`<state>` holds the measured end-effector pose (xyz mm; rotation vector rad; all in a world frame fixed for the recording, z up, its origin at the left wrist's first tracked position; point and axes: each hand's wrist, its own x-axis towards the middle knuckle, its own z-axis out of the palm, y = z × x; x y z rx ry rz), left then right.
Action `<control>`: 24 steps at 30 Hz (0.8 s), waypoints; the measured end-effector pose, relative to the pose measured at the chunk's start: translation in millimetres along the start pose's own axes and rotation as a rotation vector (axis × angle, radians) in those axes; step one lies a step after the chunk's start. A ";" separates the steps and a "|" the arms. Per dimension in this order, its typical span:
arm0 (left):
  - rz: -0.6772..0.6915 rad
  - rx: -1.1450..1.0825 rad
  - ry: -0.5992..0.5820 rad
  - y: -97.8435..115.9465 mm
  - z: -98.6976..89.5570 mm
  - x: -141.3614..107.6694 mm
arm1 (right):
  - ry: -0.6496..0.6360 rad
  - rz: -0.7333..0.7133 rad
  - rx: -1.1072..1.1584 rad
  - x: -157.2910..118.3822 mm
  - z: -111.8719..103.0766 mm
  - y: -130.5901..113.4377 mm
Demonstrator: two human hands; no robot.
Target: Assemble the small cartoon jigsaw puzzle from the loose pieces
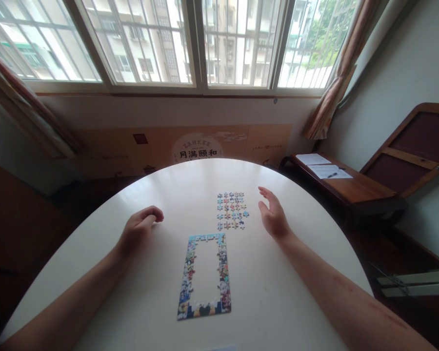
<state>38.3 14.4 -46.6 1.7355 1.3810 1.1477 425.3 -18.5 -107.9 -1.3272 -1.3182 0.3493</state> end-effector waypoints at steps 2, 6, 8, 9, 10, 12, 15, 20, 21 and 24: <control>0.019 0.007 -0.009 -6.8 0.1 3.2 | -0.011 -0.012 -0.034 -0.7 0.5 -0.5; -0.054 -0.055 0.022 -12.4 -1.2 7.9 | -0.019 -0.046 -0.086 -4.2 1.5 -6.2; -0.081 -0.088 0.034 -11.3 -2.0 7.8 | -0.018 -0.050 -0.087 -6.2 2.0 -8.7; -0.078 -0.088 0.035 -10.3 -2.1 7.3 | -0.017 -0.043 -0.085 -7.0 2.3 -9.3; -0.067 -0.078 0.033 -9.3 -2.1 6.6 | -0.018 -0.029 -0.082 -7.6 2.6 -9.4; -0.038 -0.046 0.029 -7.6 -1.7 5.2 | -0.028 0.015 -0.067 -8.1 3.3 -8.5; -0.007 -0.026 0.024 -7.0 -0.9 4.5 | -0.037 0.086 -0.018 -7.6 4.3 -6.3; -0.016 -0.034 0.042 -7.1 -1.0 5.6 | -0.037 0.148 0.031 -6.6 4.0 -6.7; -0.017 -0.029 0.045 -7.0 -1.1 5.8 | -0.041 0.154 0.032 -6.6 3.7 -7.2; -0.020 -0.011 0.055 -8.2 -1.7 6.6 | -0.049 0.166 0.035 -6.5 3.1 -8.9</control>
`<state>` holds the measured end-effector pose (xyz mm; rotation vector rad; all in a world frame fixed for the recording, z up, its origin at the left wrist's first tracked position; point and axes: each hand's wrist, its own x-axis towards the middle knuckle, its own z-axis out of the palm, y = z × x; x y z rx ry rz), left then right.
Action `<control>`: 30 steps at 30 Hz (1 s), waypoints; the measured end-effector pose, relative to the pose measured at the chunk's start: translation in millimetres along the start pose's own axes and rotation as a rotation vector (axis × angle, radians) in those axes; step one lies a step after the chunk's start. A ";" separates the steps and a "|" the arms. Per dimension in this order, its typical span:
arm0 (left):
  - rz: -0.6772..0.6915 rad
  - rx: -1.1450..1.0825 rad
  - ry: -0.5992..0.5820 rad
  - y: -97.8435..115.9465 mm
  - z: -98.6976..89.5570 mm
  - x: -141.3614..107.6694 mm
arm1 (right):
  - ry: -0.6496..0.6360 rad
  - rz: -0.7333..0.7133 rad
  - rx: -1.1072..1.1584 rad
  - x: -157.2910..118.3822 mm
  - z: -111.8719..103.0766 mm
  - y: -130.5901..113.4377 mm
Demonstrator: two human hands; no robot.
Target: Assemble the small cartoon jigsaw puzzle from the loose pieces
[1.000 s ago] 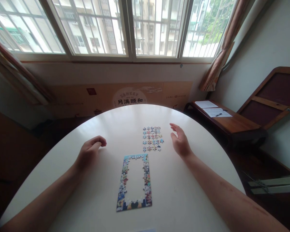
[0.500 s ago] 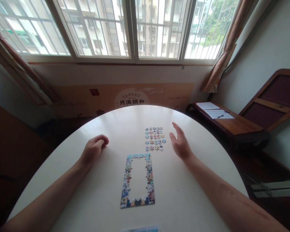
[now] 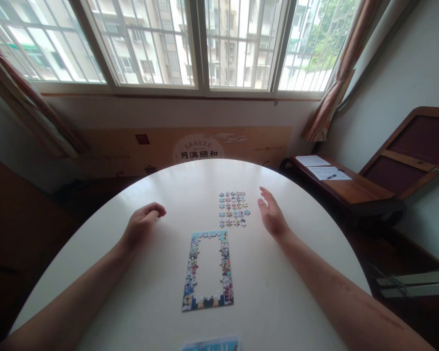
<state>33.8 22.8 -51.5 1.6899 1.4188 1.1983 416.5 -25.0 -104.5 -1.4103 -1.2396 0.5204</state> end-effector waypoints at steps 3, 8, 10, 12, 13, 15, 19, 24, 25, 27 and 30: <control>0.000 0.031 0.031 -5.4 -0.9 2.1 | -0.003 0.002 0.013 0.0 0.2 -1.7; 0.005 0.070 0.061 -14.2 -2.2 5.5 | -0.025 0.010 0.015 -0.9 1.3 -3.9; -0.004 0.073 0.057 -14.5 -1.9 5.6 | -0.033 0.011 0.017 -1.4 1.7 -4.4; -0.005 0.077 0.051 -13.8 -1.4 5.3 | -0.035 0.011 0.025 -1.6 1.8 -4.9; -0.003 0.080 0.047 -13.3 -1.2 5.1 | -0.036 0.013 0.028 -1.6 1.8 -5.1; -0.002 0.085 0.040 -12.8 -0.9 4.9 | -0.044 0.017 0.027 -1.7 1.5 -5.8; 0.000 0.091 0.027 -12.6 -0.4 4.7 | -0.065 0.024 0.009 -2.5 1.1 -7.5; 0.005 0.097 0.021 -12.2 0.9 5.0 | -0.072 0.005 0.001 -3.5 1.6 -7.8; 0.004 0.097 0.022 -12.3 1.1 5.1 | -0.071 -0.002 0.001 -3.4 1.6 -7.6; 0.004 0.095 0.022 -13.1 1.2 5.4 | -0.069 -0.012 0.000 -3.0 1.5 -7.5; 0.009 0.091 0.017 -14.8 0.5 5.8 | -0.072 -0.010 0.000 -2.9 1.0 -8.4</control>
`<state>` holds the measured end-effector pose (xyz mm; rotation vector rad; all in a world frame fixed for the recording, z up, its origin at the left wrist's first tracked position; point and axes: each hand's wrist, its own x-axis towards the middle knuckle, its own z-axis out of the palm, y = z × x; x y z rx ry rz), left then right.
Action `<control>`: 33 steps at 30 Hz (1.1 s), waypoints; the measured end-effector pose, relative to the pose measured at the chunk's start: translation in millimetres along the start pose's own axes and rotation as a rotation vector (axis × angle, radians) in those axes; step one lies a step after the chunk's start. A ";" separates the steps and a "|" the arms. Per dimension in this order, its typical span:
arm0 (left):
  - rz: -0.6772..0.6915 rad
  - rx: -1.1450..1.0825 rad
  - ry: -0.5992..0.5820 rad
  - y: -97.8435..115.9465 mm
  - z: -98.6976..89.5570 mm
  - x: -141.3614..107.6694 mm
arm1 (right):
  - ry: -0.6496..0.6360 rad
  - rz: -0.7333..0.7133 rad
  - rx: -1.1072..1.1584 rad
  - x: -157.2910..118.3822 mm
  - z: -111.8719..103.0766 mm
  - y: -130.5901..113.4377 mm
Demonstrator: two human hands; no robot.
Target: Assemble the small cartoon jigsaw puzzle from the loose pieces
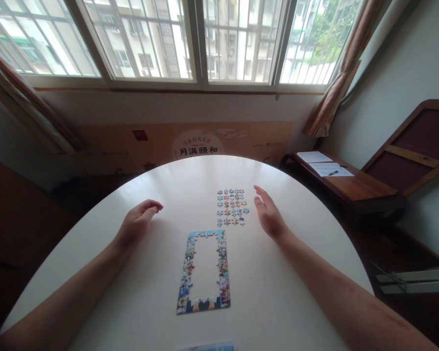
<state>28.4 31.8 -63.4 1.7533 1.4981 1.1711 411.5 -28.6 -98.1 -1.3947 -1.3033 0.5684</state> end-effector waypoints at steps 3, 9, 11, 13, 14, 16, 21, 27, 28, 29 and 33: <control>0.005 -0.003 -0.006 -1.2 -0.7 -0.1 | 0.000 0.002 -0.001 -0.7 -0.4 -2.2; -0.001 0.006 -0.008 -0.1 -0.6 -1.6 | 0.008 0.011 -0.004 -2.4 0.7 -4.2; -0.005 0.005 -0.010 1.1 -0.2 -2.2 | 0.003 0.012 -0.005 -2.6 0.8 -4.7; -0.009 0.008 -0.011 3.0 0.1 -2.8 | -0.002 0.014 -0.009 -2.8 -0.1 -6.7; -0.010 0.011 -0.011 4.1 0.2 -3.0 | -0.003 0.013 -0.014 -2.9 -1.2 -8.5; -0.010 0.018 -0.011 6.5 0.2 -3.5 | 0.006 -0.003 -0.040 -2.7 -4.4 -13.5; -0.006 0.030 -0.005 10.0 -0.1 -3.7 | 0.056 -0.112 -0.103 -1.2 -14.2 -27.7; -0.011 0.036 -0.003 13.2 -0.4 -4.2 | 0.070 -0.130 -0.100 -2.2 -15.1 -33.6; -0.010 0.039 -0.003 13.8 -0.6 -4.4 | 0.064 -0.119 -0.095 -2.7 -14.5 -33.9; -0.010 0.042 -0.004 14.1 -0.7 -4.6 | 0.057 -0.107 -0.091 -3.1 -14.0 -34.1; -0.024 0.052 -0.009 12.9 -0.7 -4.3 | 0.036 -0.070 -0.085 -2.9 -14.5 -32.9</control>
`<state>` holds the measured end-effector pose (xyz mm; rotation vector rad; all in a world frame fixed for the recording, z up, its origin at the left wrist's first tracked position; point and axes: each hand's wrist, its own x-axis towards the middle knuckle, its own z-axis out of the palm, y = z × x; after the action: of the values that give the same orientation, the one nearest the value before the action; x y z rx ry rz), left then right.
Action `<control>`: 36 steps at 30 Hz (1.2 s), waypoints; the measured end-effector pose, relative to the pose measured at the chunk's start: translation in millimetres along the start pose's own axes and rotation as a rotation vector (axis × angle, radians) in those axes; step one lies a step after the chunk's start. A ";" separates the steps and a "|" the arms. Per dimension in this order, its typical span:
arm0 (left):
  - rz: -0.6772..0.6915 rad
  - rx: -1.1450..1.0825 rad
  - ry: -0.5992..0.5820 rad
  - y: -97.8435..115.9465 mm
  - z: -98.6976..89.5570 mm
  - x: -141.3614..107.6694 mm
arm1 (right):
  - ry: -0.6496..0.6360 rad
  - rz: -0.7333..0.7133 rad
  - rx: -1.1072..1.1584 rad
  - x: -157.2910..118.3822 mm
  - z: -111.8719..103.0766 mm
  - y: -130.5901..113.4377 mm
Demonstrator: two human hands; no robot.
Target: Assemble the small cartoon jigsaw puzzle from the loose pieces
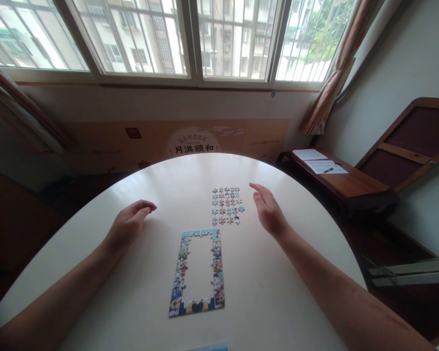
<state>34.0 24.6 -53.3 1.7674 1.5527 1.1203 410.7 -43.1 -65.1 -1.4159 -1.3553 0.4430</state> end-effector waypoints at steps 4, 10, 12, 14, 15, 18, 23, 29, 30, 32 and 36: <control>-0.010 -0.005 -0.009 -0.8 0.4 0.2 | -0.035 0.011 -0.038 2.0 -0.9 7.2; 0.000 -0.003 0.001 2.1 0.3 -0.8 | -0.129 -0.005 -0.159 1.4 0.7 21.0; -0.004 -0.008 0.000 2.8 0.5 -0.9 | -0.171 -0.020 -0.224 0.7 0.7 23.1; -0.007 -0.015 -0.003 3.5 0.7 -1.1 | -0.220 -0.043 -0.303 0.2 0.5 24.2; -0.008 -0.015 -0.002 3.9 0.8 -1.2 | -0.243 -0.061 -0.340 0.1 0.3 24.6; -0.004 -0.005 -0.002 3.9 0.7 -1.5 | -0.291 -0.116 -0.433 -0.2 -1.2 25.1; 0.007 -0.003 -0.001 0.2 0.8 -0.5 | -0.326 -0.201 -0.577 -0.5 -10.9 20.9; -0.019 0.004 -0.009 4.2 3.2 -3.2 | -0.344 -0.182 -0.667 -0.1 -25.7 9.9; -0.020 0.000 -0.010 5.6 3.9 -4.2 | -0.354 -0.173 -0.667 0.1 -27.9 8.5; -0.012 0.002 0.005 8.3 5.2 -6.3 | -0.383 -0.143 -0.681 1.1 -32.5 6.5; -0.030 -0.001 -0.002 12.9 7.7 -9.4 | -0.461 -0.095 -0.701 3.5 -42.0 4.6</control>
<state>47.5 13.9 -48.9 1.7380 1.5723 1.1043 448.8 -56.9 -52.7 -1.8687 -2.0761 0.2402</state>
